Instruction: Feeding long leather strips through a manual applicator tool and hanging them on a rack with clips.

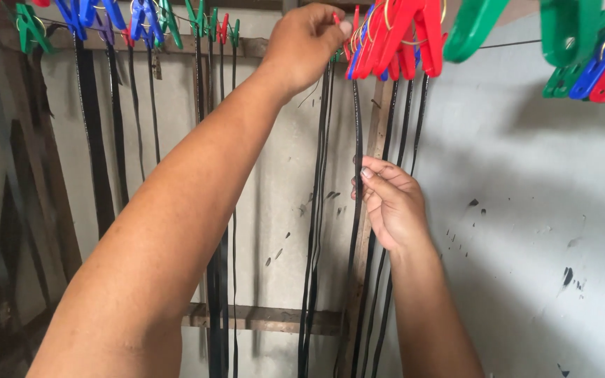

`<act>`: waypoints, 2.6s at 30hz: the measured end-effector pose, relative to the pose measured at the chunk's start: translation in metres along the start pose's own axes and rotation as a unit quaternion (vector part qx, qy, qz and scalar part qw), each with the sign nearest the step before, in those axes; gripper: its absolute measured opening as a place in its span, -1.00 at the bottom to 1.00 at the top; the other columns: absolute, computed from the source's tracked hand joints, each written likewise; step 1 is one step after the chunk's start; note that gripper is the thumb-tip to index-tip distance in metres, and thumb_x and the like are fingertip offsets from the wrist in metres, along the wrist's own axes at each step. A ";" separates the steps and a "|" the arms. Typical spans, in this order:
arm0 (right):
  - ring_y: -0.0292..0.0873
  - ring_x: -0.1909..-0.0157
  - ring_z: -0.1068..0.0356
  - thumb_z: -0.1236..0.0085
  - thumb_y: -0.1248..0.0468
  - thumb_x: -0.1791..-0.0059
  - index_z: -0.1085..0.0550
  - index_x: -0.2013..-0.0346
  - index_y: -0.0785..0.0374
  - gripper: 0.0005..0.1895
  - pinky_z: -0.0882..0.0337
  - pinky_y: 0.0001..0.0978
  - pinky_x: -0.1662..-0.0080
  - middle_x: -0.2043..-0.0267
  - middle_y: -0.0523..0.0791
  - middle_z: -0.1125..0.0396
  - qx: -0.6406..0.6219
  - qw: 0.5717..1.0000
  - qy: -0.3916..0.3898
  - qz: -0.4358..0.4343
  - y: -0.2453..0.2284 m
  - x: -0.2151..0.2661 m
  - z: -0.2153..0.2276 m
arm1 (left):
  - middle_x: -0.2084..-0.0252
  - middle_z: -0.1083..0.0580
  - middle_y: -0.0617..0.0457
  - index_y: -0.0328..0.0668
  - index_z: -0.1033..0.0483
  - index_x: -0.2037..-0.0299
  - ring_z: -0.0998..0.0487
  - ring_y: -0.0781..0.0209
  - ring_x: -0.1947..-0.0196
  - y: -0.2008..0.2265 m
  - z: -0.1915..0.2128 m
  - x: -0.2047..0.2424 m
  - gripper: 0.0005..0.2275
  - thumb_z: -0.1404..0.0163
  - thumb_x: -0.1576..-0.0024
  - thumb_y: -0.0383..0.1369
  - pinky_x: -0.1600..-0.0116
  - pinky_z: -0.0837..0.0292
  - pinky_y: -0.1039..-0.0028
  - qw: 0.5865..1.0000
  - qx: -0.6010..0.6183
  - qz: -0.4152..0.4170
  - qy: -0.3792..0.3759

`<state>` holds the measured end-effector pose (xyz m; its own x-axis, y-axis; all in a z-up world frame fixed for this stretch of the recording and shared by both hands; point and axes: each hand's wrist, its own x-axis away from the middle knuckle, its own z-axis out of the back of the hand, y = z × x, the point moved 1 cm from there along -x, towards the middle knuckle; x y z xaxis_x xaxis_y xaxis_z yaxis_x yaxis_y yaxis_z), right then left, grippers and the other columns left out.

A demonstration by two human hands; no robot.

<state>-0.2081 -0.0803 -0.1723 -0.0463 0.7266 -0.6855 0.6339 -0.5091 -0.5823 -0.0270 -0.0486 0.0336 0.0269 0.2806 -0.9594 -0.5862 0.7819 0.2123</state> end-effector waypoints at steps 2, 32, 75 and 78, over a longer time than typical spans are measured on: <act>-0.03 0.33 -0.46 -0.18 0.48 0.03 -0.52 0.03 0.49 -0.73 -0.48 -0.28 0.29 0.21 0.02 -0.45 -0.007 1.000 -0.011 0.005 0.002 -0.001 0.001 | 0.41 -0.57 0.38 0.11 -0.63 0.27 -0.47 0.55 0.37 -0.004 -0.006 -0.002 -0.91 -0.07 -0.16 -0.22 0.17 -0.38 0.58 0.999 0.040 0.024 -0.021; 0.10 0.23 -0.51 0.03 0.43 -0.06 -0.52 -0.02 0.59 -0.68 -0.51 -0.14 0.10 0.23 0.21 -0.51 -0.047 0.992 -0.084 -0.080 0.112 0.031 0.071 | 0.51 -0.41 0.24 0.03 -0.36 0.58 -0.34 0.40 0.46 -0.048 -0.040 -0.026 -0.81 0.13 0.01 -0.56 0.40 -0.27 0.55 0.990 0.005 0.144 -0.001; 0.12 0.26 -0.51 0.05 0.27 -0.06 -0.54 -0.02 0.60 -0.58 -0.46 -0.16 0.13 0.29 0.20 -0.51 -0.021 0.989 -0.068 -0.130 0.128 0.036 0.072 | 0.34 -0.47 0.20 -0.03 -0.44 0.25 -0.37 0.37 0.34 -0.063 -0.024 0.011 -0.93 0.11 -0.14 -0.38 0.23 -0.29 0.50 0.997 0.003 0.009 0.083; 0.11 0.24 -0.52 0.06 0.25 -0.06 -0.55 -0.02 0.58 -0.56 -0.47 -0.16 0.11 0.26 0.19 -0.52 -0.013 0.988 -0.087 -0.125 0.130 0.034 0.071 | -0.03 -0.55 0.08 -0.12 -0.51 -0.11 -0.53 0.27 0.04 -0.053 -0.005 0.064 -0.72 0.07 -0.27 -0.23 -0.06 -0.42 0.45 0.993 0.004 -0.072 0.090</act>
<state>-0.1825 -0.1544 -0.3027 -0.3348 0.7358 -0.5886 0.6054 -0.3107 -0.7328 0.0017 -0.0746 -0.0402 -0.0367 0.0621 -0.9974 -0.5805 0.8111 0.0718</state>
